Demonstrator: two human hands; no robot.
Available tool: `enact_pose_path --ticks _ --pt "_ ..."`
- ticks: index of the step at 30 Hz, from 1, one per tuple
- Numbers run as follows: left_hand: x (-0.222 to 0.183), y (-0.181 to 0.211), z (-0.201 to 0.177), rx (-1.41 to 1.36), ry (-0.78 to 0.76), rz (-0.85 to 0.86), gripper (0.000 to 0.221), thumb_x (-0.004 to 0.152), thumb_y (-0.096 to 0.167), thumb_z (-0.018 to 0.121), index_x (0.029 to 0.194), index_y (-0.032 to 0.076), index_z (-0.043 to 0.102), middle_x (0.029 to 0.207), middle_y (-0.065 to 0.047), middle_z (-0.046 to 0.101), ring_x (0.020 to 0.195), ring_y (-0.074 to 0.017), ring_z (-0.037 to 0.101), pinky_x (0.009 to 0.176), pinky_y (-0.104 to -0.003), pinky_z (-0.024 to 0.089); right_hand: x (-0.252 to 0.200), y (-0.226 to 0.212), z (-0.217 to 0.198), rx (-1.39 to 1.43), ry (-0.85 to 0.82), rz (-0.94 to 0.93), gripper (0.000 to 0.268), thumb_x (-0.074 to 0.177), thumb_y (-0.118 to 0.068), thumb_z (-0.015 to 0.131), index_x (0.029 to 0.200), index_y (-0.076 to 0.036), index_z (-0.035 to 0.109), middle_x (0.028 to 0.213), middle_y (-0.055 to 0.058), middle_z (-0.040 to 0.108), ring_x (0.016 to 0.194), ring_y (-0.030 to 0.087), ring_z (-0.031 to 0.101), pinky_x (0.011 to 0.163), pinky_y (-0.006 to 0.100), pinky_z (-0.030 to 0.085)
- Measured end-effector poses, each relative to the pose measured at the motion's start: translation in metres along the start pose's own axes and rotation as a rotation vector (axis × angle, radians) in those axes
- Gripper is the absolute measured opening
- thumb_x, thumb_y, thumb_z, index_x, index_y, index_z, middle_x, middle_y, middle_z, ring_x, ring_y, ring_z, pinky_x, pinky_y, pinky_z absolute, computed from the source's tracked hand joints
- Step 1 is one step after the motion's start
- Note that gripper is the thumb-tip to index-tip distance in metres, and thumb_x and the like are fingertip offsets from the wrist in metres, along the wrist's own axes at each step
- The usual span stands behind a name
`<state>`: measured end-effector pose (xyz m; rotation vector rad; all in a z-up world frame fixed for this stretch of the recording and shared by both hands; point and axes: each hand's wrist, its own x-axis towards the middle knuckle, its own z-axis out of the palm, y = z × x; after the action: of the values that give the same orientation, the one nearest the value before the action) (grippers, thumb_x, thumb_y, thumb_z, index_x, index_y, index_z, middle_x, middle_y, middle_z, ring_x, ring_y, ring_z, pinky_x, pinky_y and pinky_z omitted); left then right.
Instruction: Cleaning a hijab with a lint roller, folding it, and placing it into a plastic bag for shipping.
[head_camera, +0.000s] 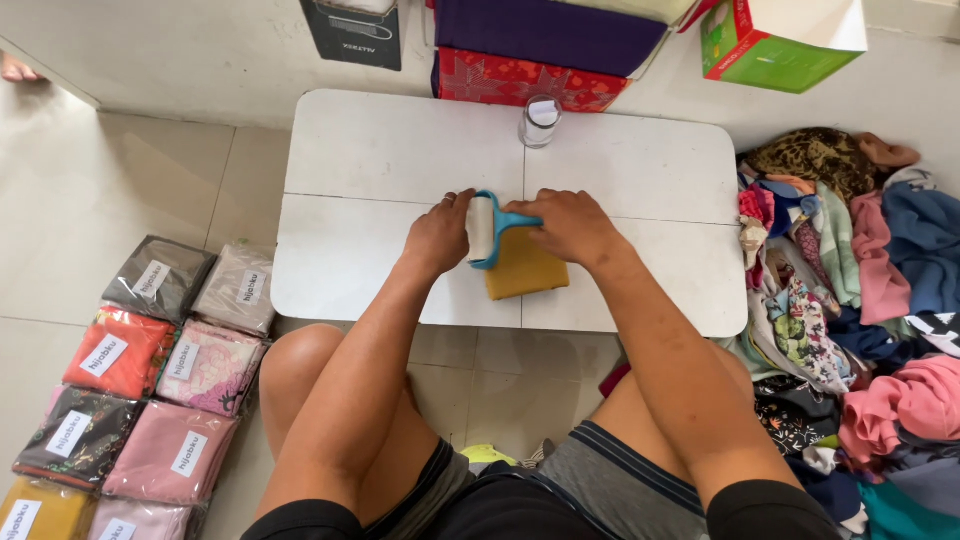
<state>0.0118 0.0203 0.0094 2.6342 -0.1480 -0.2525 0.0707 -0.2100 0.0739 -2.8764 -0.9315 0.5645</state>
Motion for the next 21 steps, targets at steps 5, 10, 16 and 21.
enact_pose_path --ticks 5,10,16,21 --pt "0.004 0.004 -0.003 0.059 0.047 -0.018 0.062 0.091 -0.004 0.049 0.153 0.003 0.043 0.140 -0.022 0.056 0.128 -0.0378 0.060 0.097 -0.050 0.055 -0.018 0.015 -0.018 0.089 -0.013 0.022 0.057 0.089 -0.022 0.061 0.141 -0.044 0.059 0.110 0.007 0.071 0.101 0.035 0.070 0.087 0.049 0.053" --pt "0.008 0.010 0.010 0.047 0.018 0.040 0.057 0.095 0.006 0.050 0.152 0.005 0.045 0.141 -0.019 0.055 0.130 -0.0346 0.059 0.098 -0.048 0.055 -0.050 0.040 -0.030 0.070 -0.087 0.270 0.054 0.087 -0.019 0.063 0.134 -0.045 0.067 0.105 0.007 0.073 0.088 0.031 0.072 0.080 0.044 0.055" --pt "0.009 0.024 0.016 0.019 -0.059 0.101 0.057 0.100 0.028 0.059 0.151 0.005 0.046 0.148 -0.022 0.048 0.138 -0.0390 0.051 0.104 -0.051 0.051 -0.070 0.069 -0.026 0.084 -0.104 0.443 0.054 0.084 -0.021 0.064 0.128 -0.051 0.069 0.097 0.004 0.076 0.085 0.033 0.074 0.076 0.045 0.057" --pt "0.019 0.029 0.025 -0.020 -0.104 0.081 0.065 0.104 0.038 0.054 0.154 -0.001 0.040 0.153 -0.026 0.044 0.143 -0.0421 0.044 0.111 -0.054 0.045 -0.116 0.074 -0.056 0.272 0.116 0.427 0.048 0.081 -0.022 0.069 0.127 -0.034 0.073 0.104 0.015 0.075 0.095 0.042 0.071 0.081 0.047 0.054"
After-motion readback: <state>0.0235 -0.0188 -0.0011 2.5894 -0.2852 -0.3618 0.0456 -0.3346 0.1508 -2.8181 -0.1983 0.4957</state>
